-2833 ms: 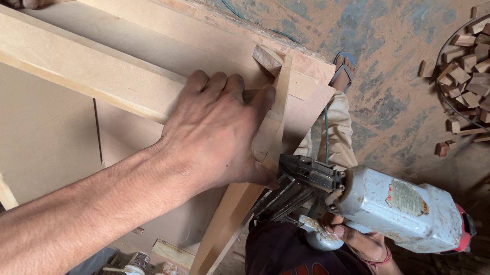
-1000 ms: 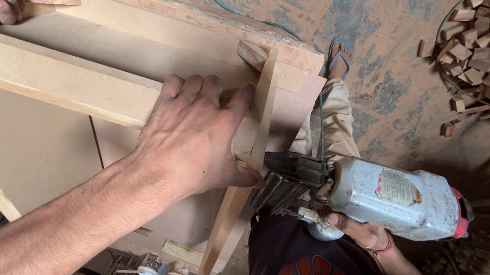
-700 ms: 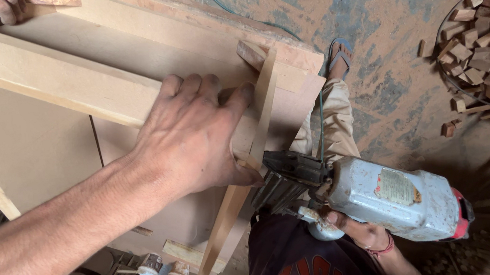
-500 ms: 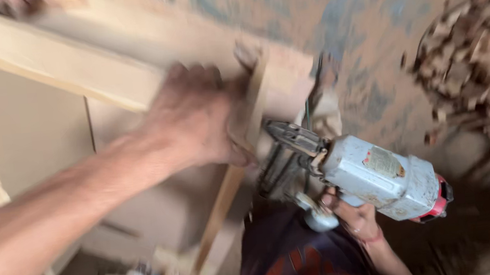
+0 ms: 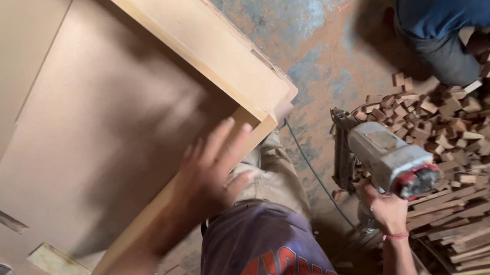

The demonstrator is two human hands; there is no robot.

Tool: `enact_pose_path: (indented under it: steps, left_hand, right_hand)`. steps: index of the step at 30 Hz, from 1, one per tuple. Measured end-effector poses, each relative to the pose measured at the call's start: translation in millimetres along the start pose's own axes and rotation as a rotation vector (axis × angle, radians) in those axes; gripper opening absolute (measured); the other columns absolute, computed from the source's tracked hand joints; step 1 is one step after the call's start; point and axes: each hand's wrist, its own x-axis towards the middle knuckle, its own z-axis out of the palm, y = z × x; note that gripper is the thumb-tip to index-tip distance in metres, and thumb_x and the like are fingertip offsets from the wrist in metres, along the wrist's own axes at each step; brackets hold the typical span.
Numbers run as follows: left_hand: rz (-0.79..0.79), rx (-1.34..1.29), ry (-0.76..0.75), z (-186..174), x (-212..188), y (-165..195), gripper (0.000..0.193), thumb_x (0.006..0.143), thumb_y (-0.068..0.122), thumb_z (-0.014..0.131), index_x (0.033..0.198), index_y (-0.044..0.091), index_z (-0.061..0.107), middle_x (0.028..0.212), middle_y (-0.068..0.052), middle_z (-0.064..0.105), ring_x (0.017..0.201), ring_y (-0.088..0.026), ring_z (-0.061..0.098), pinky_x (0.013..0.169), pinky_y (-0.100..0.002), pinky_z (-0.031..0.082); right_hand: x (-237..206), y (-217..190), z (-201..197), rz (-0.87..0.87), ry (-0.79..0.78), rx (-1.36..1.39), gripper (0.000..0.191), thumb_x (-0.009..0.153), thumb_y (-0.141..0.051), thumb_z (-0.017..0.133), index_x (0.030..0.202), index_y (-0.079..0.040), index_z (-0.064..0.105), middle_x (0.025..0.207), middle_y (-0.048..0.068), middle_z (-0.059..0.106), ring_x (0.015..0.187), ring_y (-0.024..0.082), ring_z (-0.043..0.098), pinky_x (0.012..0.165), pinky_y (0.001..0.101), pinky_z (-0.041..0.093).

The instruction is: The person applies glue to the edges of wooden panels and then uses a pneumatic nail gun to fasten them together, assembling a drawer-like wooden structure.

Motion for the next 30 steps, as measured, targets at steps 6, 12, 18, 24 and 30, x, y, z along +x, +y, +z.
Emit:
enact_pose_path:
  steps: [6, 12, 18, 24, 30]
  left_hand:
    - [0.013, 0.18, 0.146, 32.2, 9.3, 19.2, 0.059, 0.091, 0.007, 0.061, 0.15, 0.008, 0.052, 0.128, -0.023, 0.065, 0.11, -0.037, 0.062, 0.103, -0.047, 0.048]
    - [0.025, 0.161, 0.312, 56.3, 44.8, 28.2, 0.043, 0.098, 0.001, 0.064, 0.14, 0.008, 0.057, 0.118, -0.015, 0.072, 0.106, -0.029, 0.072, 0.095, -0.041, 0.056]
    - [-0.059, 0.16, 0.279, 60.8, 55.7, 34.8, 0.043, 0.096, -0.001, 0.066, 0.138, 0.009, 0.06, 0.12, -0.015, 0.072, 0.108, -0.03, 0.072, 0.095, -0.043, 0.057]
    - [-0.096, 0.172, 0.237, 74.4, 28.4, 24.1, 0.055, 0.085, -0.007, 0.06, 0.138, 0.009, 0.059, 0.121, -0.017, 0.073, 0.106, -0.033, 0.072, 0.094, -0.044, 0.056]
    - [-0.31, 0.449, 0.266, 97.4, -99.8, -43.3, 0.042, 0.092, 0.001, 0.069, 0.134, 0.003, 0.063, 0.127, -0.016, 0.073, 0.106, -0.029, 0.072, 0.093, -0.041, 0.058]
  right_hand:
    - [21.8, -57.3, 8.4, -0.324, 0.013, 0.083, 0.028, 0.078, -0.004, 0.075, 0.104, 0.002, 0.066, 0.096, 0.006, 0.068, 0.085, 0.017, 0.065, 0.077, 0.0327, 0.053]
    - [80.6, -83.2, 25.8, 0.043, -0.142, 0.335, 0.017, 0.08, -0.001, 0.067, 0.097, -0.001, 0.065, 0.078, 0.005, 0.066, 0.058, 0.015, 0.061, 0.052, 0.0325, 0.051]
    - [136.1, -81.7, 14.2, -0.22, -0.261, 0.151, 0.014, 0.082, 0.002, 0.067, 0.096, 0.002, 0.066, 0.083, 0.006, 0.067, 0.072, 0.012, 0.063, 0.066, 0.029, 0.051]
    - [148.1, -93.5, -10.6, -0.67, -0.393, -0.133, 0.023, 0.077, 0.001, 0.07, 0.1, -0.001, 0.069, 0.096, 0.01, 0.074, 0.092, 0.024, 0.071, 0.082, 0.0376, 0.055]
    - [133.8, -115.4, 11.6, -0.77, -0.581, -0.241, 0.025, 0.076, -0.003, 0.072, 0.101, -0.004, 0.072, 0.097, 0.011, 0.076, 0.093, 0.027, 0.074, 0.08, 0.0378, 0.058]
